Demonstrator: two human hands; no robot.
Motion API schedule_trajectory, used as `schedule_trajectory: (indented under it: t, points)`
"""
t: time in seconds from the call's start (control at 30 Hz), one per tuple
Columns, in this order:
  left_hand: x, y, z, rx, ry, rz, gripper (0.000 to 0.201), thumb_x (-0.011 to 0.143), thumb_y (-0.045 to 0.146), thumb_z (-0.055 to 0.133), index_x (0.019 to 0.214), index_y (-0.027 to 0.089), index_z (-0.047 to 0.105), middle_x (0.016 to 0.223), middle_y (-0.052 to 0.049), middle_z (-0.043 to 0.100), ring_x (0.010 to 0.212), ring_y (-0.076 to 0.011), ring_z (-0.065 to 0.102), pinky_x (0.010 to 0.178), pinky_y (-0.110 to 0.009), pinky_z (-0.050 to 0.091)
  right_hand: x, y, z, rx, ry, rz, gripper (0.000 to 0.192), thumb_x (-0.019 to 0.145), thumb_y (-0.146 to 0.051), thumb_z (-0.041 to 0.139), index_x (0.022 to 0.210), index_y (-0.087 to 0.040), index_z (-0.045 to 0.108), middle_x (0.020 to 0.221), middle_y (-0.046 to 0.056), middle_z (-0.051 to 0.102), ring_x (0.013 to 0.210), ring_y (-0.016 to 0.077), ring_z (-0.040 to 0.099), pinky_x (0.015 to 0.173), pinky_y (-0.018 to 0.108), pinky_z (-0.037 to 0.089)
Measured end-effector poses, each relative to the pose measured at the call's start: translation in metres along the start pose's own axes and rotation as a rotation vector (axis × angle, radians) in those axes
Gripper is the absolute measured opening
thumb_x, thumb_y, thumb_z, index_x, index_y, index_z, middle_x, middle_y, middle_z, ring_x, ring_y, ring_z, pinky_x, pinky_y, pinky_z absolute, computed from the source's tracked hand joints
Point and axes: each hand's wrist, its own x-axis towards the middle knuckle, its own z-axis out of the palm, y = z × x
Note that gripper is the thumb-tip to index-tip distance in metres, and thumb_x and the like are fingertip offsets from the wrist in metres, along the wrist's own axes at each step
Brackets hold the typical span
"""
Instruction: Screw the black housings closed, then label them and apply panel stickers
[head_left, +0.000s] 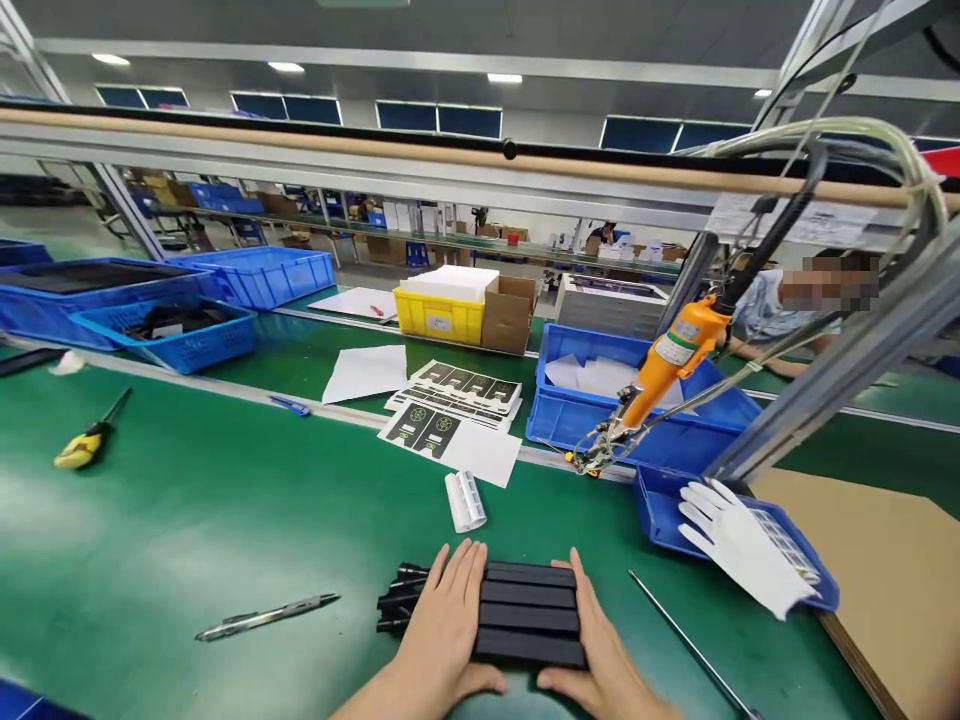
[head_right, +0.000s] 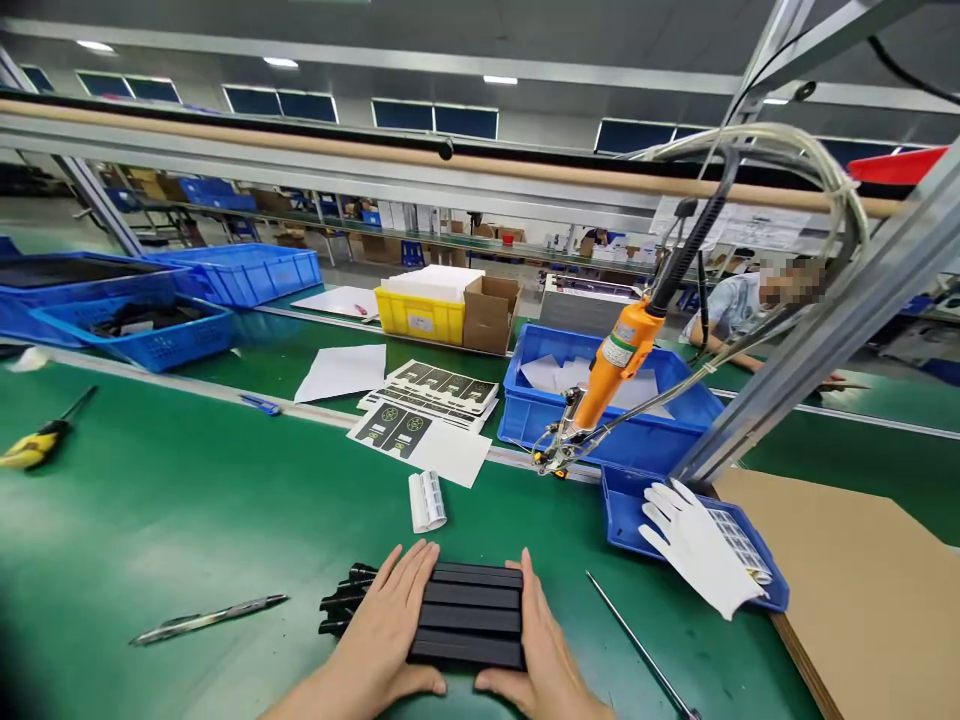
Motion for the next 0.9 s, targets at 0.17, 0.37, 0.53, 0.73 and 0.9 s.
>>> schedule_trajectory:
  t: [0.17,0.37,0.53,0.73,0.9]
  points:
    - [0.013,0.02,-0.013,0.061,0.03,-0.077,0.098,0.054,0.074,0.079,0.125,0.009,0.059,0.117,-0.022,0.066,0.108,-0.0403,0.063,0.098,-0.054,0.047,0.009,-0.01,-0.018,0.068,0.071,-0.005,0.111,0.07,-0.059,0.072,0.155,-0.013,0.018,0.157,0.021,0.029,0.145,0.0359,0.029,0.12,0.051,0.023]
    - [0.056,0.048,-0.041,-0.004,-0.118,-0.149,0.075,0.076,0.08,0.054,0.103,0.011,0.069,0.094,-0.018,0.073,0.088,-0.0373,0.071,0.078,-0.044,0.055,0.024,-0.033,-0.094,0.292,-0.108,0.143,0.074,0.067,-0.062,0.072,0.123,-0.013,0.063,0.119,0.012,0.068,0.111,0.0316,0.062,0.099,0.043,0.05]
    - [0.087,0.044,-0.04,-0.143,0.041,0.131,0.077,0.074,0.065,0.073,0.135,0.022,0.053,0.134,-0.016,0.058,0.119,-0.0332,0.06,0.097,-0.04,0.049,0.044,-0.024,-0.128,0.252,-0.161,0.392,0.063,0.068,-0.071,0.065,0.083,-0.011,0.07,0.078,0.012,0.072,0.073,0.023,0.067,0.065,0.037,0.058]
    - [0.097,0.035,-0.029,-0.152,-0.023,0.295,0.078,0.067,0.046,0.086,0.136,0.025,0.055,0.126,-0.014,0.058,0.109,-0.032,0.063,0.092,-0.038,0.051,0.059,-0.03,-0.154,0.021,-0.008,0.369,0.05,0.043,-0.056,0.087,0.049,-0.017,0.056,0.044,0.001,0.053,0.048,0.0177,0.054,0.051,0.031,0.047]
    - [0.092,0.038,-0.032,-0.115,-0.006,0.294,0.075,0.071,0.048,0.081,0.138,0.03,0.051,0.131,-0.014,0.054,0.106,-0.0333,0.064,0.086,-0.042,0.054,0.083,-0.064,-0.201,-0.057,0.622,0.061,0.067,0.063,-0.063,0.074,0.111,-0.022,0.053,0.104,0.009,0.063,0.096,0.0237,0.061,0.086,0.038,0.05]
